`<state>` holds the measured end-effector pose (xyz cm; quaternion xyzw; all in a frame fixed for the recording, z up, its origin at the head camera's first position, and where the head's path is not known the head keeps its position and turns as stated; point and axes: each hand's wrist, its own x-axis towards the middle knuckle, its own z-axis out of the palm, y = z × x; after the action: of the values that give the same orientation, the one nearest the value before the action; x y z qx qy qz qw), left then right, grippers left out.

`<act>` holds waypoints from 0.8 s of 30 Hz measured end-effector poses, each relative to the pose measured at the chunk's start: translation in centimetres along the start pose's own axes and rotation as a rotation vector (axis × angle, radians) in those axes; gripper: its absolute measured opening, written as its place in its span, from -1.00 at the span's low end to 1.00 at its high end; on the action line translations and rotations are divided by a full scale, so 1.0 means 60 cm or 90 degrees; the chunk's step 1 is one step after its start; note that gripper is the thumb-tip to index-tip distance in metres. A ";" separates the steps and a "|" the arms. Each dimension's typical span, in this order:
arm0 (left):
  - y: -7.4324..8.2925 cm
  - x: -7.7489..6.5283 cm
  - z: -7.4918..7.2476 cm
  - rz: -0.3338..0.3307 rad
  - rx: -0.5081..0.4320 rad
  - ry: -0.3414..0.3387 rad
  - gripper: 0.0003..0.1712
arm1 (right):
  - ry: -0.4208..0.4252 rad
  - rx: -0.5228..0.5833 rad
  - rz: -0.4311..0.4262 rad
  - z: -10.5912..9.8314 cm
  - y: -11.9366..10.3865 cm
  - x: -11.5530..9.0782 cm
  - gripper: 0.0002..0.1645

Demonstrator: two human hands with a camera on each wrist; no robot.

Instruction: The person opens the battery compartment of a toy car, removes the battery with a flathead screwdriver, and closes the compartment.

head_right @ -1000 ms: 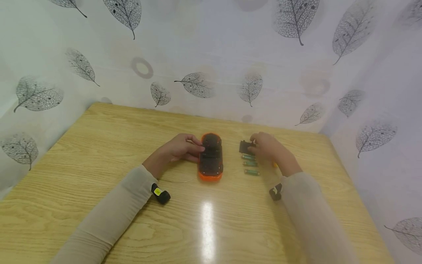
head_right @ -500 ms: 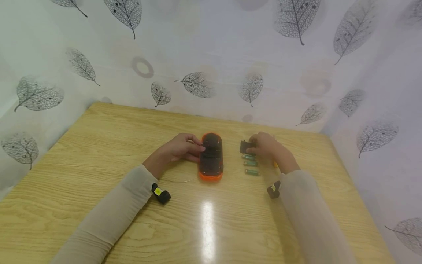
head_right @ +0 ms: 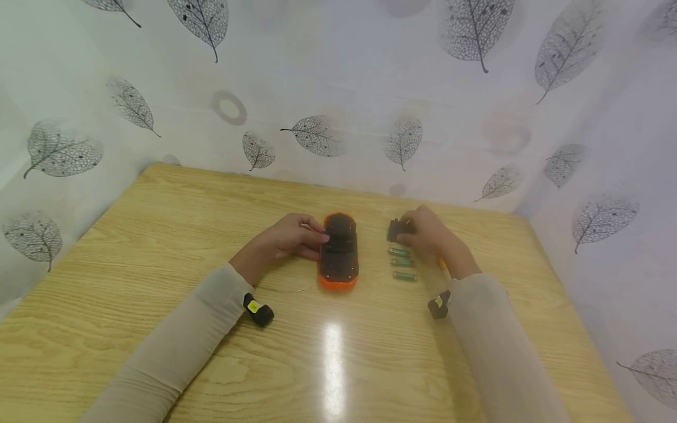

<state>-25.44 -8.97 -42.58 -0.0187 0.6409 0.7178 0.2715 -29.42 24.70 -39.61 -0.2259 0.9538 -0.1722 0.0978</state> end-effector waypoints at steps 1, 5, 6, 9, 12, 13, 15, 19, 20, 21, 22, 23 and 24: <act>0.001 -0.001 0.000 0.000 0.000 0.001 -0.73 | 0.009 0.003 0.001 0.000 0.000 -0.001 -0.55; 0.001 -0.002 0.001 -0.001 0.000 0.004 -0.74 | 0.061 0.017 -0.021 -0.001 -0.003 -0.004 -0.66; 0.001 -0.002 0.001 -0.002 0.000 0.003 -0.74 | 0.075 0.021 -0.028 -0.002 -0.004 -0.005 -0.67; 0.000 -0.001 0.001 -0.004 0.001 0.001 -0.74 | 0.112 0.033 -0.047 -0.005 -0.008 -0.007 -0.69; 0.000 0.000 0.001 -0.002 0.002 0.000 -0.75 | 0.137 0.040 -0.060 -0.010 -0.014 -0.007 -0.69; 0.000 0.000 0.002 -0.001 0.001 -0.001 -0.75 | 0.143 0.042 -0.064 -0.011 -0.016 -0.007 -0.69; 0.000 0.000 0.002 0.000 0.000 -0.001 -0.75 | 0.150 0.041 -0.072 -0.014 -0.020 -0.006 -0.68; 0.000 0.000 0.002 -0.002 -0.001 0.002 -0.75 | 0.156 0.042 -0.090 -0.020 -0.035 -0.005 -0.66; 0.000 -0.001 0.002 -0.002 -0.002 0.003 -0.75 | 0.156 0.042 -0.094 -0.021 -0.039 -0.004 -0.66; 0.001 -0.001 0.002 -0.003 -0.003 0.003 -0.76 | 0.156 0.043 -0.099 -0.022 -0.044 -0.003 -0.66; 0.001 0.000 0.002 -0.003 -0.004 0.004 -0.76 | 0.156 0.044 -0.106 -0.023 -0.049 -0.003 -0.66; 0.001 -0.001 0.002 -0.003 -0.004 0.004 -0.76 | 0.156 0.045 -0.111 -0.023 -0.054 -0.002 -0.66; 0.002 -0.001 0.002 -0.002 -0.004 0.003 -0.76 | 0.157 0.045 -0.117 -0.024 -0.059 -0.002 -0.66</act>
<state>-25.38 -8.89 -42.44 -0.0227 0.6393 0.7193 0.2709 -28.31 22.19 -36.99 -0.2859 0.9272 -0.2403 -0.0280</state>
